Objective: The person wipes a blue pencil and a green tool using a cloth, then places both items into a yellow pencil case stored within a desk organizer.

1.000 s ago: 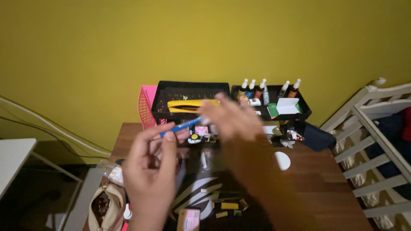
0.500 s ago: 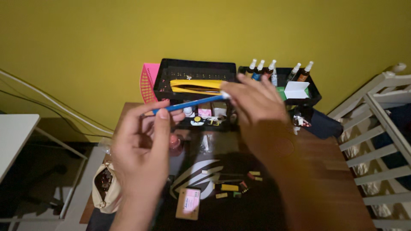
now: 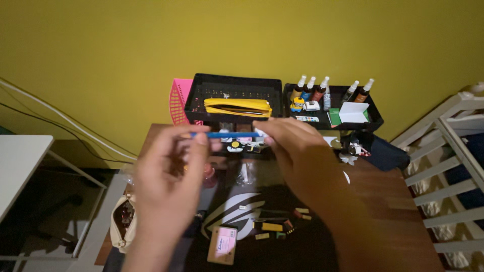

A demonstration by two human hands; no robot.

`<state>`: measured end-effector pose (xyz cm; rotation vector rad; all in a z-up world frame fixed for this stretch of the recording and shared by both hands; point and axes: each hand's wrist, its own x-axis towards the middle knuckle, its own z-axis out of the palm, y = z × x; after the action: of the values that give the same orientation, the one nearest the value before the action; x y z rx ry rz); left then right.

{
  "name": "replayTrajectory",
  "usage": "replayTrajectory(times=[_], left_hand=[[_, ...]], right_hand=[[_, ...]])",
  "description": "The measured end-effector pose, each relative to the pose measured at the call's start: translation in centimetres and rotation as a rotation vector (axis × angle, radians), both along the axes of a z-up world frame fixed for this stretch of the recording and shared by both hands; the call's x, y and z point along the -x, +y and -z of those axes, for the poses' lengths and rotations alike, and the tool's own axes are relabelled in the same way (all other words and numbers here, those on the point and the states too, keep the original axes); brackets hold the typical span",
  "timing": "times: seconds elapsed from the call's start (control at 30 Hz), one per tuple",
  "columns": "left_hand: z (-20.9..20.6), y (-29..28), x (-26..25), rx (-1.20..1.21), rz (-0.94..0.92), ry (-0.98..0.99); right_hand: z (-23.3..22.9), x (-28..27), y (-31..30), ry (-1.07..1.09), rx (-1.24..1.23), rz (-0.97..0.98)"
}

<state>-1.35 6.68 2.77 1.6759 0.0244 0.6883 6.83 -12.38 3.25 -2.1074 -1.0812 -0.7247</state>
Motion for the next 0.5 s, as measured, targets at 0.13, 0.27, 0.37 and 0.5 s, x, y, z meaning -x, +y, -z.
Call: replayTrajectory(times=[0.13, 0.27, 0.37, 0.5], left_hand=[[0.1, -2.1, -0.5, -0.107, 0.041, -0.019], [-1.1, -1.6, -0.6, -0.181, -0.007, -0.009], [-2.0, -0.6, -0.5, -0.143, -0.005, -0.039], [-2.0, -1.4, -0.9, -0.308, 0.017, -0.075]], right_hand=[[0.3, 0.7, 0.3, 0.072, -0.051, -0.106], [-0.1, 0.1, -0.3, 0.041, -0.032, -0.105], [-0.2, -0.3, -1.2, 0.118, 0.044, 0.018], [-0.5, -0.2, -1.0, 0.11, 0.054, -0.044]])
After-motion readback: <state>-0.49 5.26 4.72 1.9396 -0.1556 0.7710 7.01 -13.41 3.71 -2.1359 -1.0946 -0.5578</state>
